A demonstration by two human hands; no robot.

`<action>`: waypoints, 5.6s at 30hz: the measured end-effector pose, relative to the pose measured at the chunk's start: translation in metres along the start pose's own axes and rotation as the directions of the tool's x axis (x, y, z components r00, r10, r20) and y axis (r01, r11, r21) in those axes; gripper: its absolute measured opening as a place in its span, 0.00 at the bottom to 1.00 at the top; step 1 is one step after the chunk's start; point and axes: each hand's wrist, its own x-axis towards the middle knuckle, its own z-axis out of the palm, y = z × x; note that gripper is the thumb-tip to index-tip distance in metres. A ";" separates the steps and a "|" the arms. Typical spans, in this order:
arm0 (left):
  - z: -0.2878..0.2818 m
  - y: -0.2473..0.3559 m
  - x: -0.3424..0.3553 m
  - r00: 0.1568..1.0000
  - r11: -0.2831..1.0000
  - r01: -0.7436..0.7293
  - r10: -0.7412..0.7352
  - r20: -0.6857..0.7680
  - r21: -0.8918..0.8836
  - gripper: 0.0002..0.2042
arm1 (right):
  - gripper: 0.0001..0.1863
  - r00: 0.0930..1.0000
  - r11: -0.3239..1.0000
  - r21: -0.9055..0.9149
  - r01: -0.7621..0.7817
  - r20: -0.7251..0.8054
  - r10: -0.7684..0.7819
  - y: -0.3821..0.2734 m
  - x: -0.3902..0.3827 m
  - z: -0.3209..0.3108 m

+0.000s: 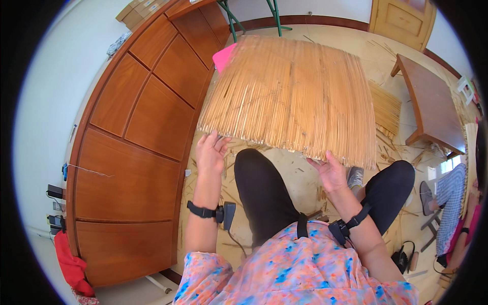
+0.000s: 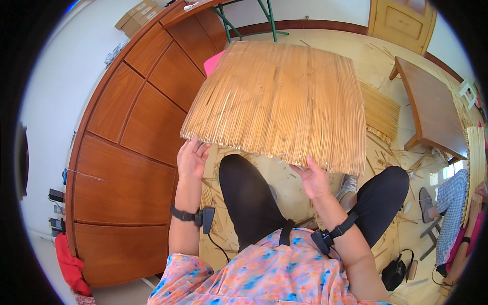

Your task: The person weaves a straw mat by hand, threading a white string through the woven material and pulling it tight to secure the structure.

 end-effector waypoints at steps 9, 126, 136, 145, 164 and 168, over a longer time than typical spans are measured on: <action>-0.063 -0.036 -0.111 0.973 0.959 0.174 -0.202 -0.109 -0.221 0.08 | 0.27 0.989 0.967 -0.245 -0.066 0.109 0.095 -0.045 0.053 0.015; 0.201 0.042 -0.118 0.694 0.975 -0.164 0.007 0.719 0.148 0.08 | 0.17 0.932 0.377 -0.922 0.085 -0.061 -0.357 -0.015 -0.030 0.051; 0.177 0.032 -0.113 0.542 0.953 0.283 -0.255 0.801 0.111 0.05 | 0.13 0.903 0.428 -0.887 0.172 -0.032 -0.429 -0.020 -0.028 0.042; 0.178 0.059 -0.127 0.540 0.995 0.094 -0.029 0.841 -0.026 0.06 | 0.13 0.880 0.304 -0.919 0.250 0.085 -0.467 -0.047 -0.055 0.070; 0.204 0.064 -0.203 0.320 0.970 -0.009 0.234 0.918 -0.244 0.06 | 0.15 0.473 0.090 -0.829 0.552 0.222 -0.853 -0.172 -0.181 0.098; 0.191 0.064 -0.203 0.325 0.971 -0.092 0.238 0.915 -0.219 0.07 | 0.16 0.520 0.136 -0.846 0.516 0.184 -0.834 -0.196 -0.199 0.095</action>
